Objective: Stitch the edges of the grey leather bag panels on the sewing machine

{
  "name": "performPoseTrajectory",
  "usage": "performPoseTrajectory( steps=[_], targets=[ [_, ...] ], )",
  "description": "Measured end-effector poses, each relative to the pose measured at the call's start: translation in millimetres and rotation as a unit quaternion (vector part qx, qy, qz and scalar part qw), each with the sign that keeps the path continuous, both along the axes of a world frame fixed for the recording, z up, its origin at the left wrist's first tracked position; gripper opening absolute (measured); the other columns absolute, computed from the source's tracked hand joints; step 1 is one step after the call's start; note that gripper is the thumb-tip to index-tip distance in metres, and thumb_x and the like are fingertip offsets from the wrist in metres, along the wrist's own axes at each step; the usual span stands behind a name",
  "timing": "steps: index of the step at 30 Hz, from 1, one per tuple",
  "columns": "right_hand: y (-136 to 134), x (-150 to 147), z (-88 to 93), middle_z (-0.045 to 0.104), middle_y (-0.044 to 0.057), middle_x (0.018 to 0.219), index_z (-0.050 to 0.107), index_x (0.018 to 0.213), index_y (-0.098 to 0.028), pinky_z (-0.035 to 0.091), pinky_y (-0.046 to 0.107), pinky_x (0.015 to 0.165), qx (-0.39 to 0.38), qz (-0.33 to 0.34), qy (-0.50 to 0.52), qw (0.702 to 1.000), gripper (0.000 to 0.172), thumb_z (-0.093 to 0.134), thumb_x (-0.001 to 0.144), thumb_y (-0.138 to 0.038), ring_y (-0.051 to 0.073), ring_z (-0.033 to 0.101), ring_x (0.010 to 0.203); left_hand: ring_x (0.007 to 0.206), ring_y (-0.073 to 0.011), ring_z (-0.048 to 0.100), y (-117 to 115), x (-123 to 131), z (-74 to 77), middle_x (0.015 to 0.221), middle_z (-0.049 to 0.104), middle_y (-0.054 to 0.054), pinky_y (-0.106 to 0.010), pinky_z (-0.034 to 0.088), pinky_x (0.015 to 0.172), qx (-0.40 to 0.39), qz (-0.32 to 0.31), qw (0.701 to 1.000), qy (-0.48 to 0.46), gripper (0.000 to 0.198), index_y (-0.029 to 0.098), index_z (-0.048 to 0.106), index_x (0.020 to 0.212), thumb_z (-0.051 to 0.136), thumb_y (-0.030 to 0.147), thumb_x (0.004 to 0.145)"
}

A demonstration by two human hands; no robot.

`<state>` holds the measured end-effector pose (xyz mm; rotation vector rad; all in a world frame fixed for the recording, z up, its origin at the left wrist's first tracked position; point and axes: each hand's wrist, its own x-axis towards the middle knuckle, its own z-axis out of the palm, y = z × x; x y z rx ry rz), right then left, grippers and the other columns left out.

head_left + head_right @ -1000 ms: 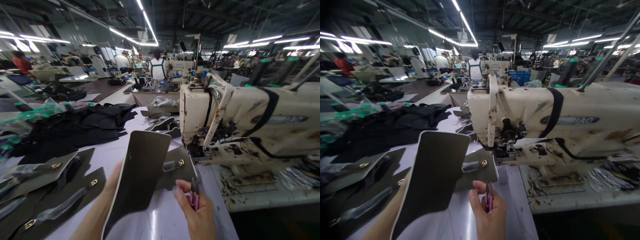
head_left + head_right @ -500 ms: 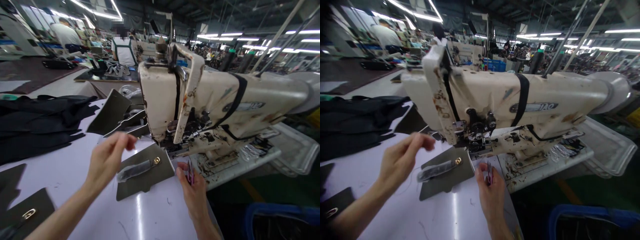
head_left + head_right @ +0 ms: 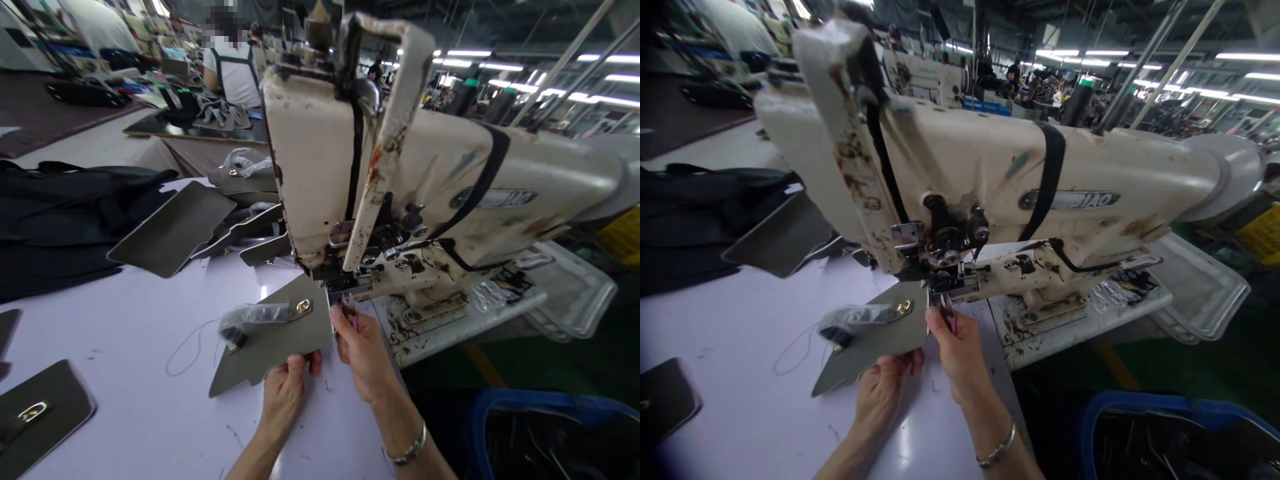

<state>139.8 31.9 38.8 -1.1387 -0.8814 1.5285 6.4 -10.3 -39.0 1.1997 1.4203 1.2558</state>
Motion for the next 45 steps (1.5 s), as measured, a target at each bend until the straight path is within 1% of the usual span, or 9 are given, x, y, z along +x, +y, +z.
performPoseTrajectory(
  steps=[7, 14, 18, 24, 28, 32, 34, 40, 45],
  targets=[
    [4, 9, 2.7, 0.027, -0.01, 0.054, 0.069, 0.078, -0.012, 0.008, 0.021, 0.043, -0.02, 0.013, 0.05, 0.998, 0.041, 0.086, 0.073, -0.05, 0.003, 0.012, 0.046, 0.067, -0.0182, 0.055, 2, 2, -12.2, 0.064, 0.061, -0.003, -0.029, 0.041, 0.074, 0.008, 0.04, 0.999, 0.007, 0.049, 0.019, 0.058, 0.06, 0.047, 0.049, 0.097],
    [6, 10, 8.7, 0.042, -0.008, 0.051, 0.08, 0.083, -0.013, 0.022, 0.019, 0.044, -0.016, 0.006, 0.065, 0.998, 0.03, 0.091, 0.064, -0.033, 0.002, 0.02, 0.045, 0.068, -0.0172, 0.057, 6, 3, 0.9, 0.065, 0.062, -0.003, -0.027, 0.045, 0.073, 0.02, 0.059, 0.998, 0.003, 0.043, 0.018, 0.061, 0.062, 0.057, 0.047, 0.093],
    [6, 12, 13.9, 0.046, -0.007, 0.05, 0.082, 0.079, -0.014, 0.031, 0.02, 0.047, -0.013, -0.014, 0.044, 0.999, 0.022, 0.088, 0.063, -0.027, 0.003, 0.026, 0.046, 0.066, -0.0174, 0.057, 3, 7, 8.5, 0.066, 0.062, -0.005, -0.028, 0.048, 0.07, 0.012, 0.061, 0.995, -0.075, 0.043, 0.017, 0.064, 0.066, 0.059, 0.05, 0.093],
    [1, 20, 16.4, 0.062, 0.0, 0.06, 0.082, 0.077, -0.015, 0.045, 0.024, 0.061, 0.033, 0.002, -0.055, 0.998, 0.02, 0.08, 0.08, -0.034, 0.01, 0.053, 0.058, 0.064, -0.0166, 0.058, -1, 9, 14.2, 0.067, 0.064, -0.006, -0.028, 0.051, 0.064, -0.015, 0.081, 0.985, -0.149, 0.039, 0.016, 0.066, 0.067, 0.073, 0.051, 0.083],
    [0, 18, 13.1, 0.074, 0.004, 0.079, 0.083, 0.084, -0.018, 0.053, 0.03, 0.075, 0.033, -0.009, -0.072, 0.997, 0.018, 0.087, 0.07, -0.028, 0.019, 0.067, 0.075, 0.063, -0.0158, 0.058, 0, 9, 26.2, 0.068, 0.065, -0.005, -0.028, 0.051, 0.06, -0.008, 0.088, 0.98, -0.18, 0.033, 0.015, 0.069, 0.075, 0.077, 0.046, 0.081],
    [4, 12, 10.7, 0.071, 0.003, 0.07, 0.081, 0.078, -0.016, 0.052, 0.03, 0.065, -0.028, -0.034, -0.002, 0.999, 0.03, 0.095, 0.055, -0.03, 0.016, 0.062, 0.063, 0.059, -0.0144, 0.057, 3, 15, 42.8, 0.069, 0.065, -0.005, -0.027, 0.049, 0.053, -0.027, 0.02, 0.962, -0.27, 0.033, 0.013, 0.071, 0.08, 0.073, 0.045, 0.084],
    [5, 12, 10.9, 0.066, 0.001, 0.065, 0.08, 0.077, -0.015, 0.047, 0.026, 0.059, -0.045, -0.03, 0.024, 0.998, 0.032, 0.096, 0.053, -0.031, 0.011, 0.053, 0.056, 0.058, -0.0138, 0.057, 3, 18, 44.4, 0.068, 0.065, -0.005, -0.026, 0.048, 0.053, -0.04, 0.022, 0.957, -0.285, 0.032, 0.013, 0.071, 0.079, 0.075, 0.045, 0.083],
    [-3, 22, 17.7, 0.032, -0.008, 0.049, 0.081, 0.076, -0.015, 0.03, 0.022, 0.049, -0.014, 0.0, -0.031, 0.999, 0.025, 0.084, 0.075, -0.04, 0.006, 0.026, 0.048, 0.065, -0.0145, 0.06, -1, 15, 27.4, 0.074, 0.068, -0.005, -0.026, 0.049, 0.058, -0.054, 0.065, 0.976, -0.2, 0.028, 0.013, 0.072, 0.081, 0.077, 0.041, 0.083],
    [-7, 26, 23.6, 0.023, -0.007, 0.047, 0.079, 0.07, -0.016, 0.029, 0.025, 0.05, 0.012, 0.035, -0.068, 0.997, 0.036, 0.074, 0.084, -0.048, 0.009, 0.026, 0.048, 0.062, -0.0167, 0.06, 0, 12, 26.4, 0.07, 0.068, -0.006, -0.028, 0.049, 0.057, -0.047, 0.069, 0.987, -0.14, 0.034, 0.013, 0.072, 0.078, 0.076, 0.047, 0.082]
  ],
)
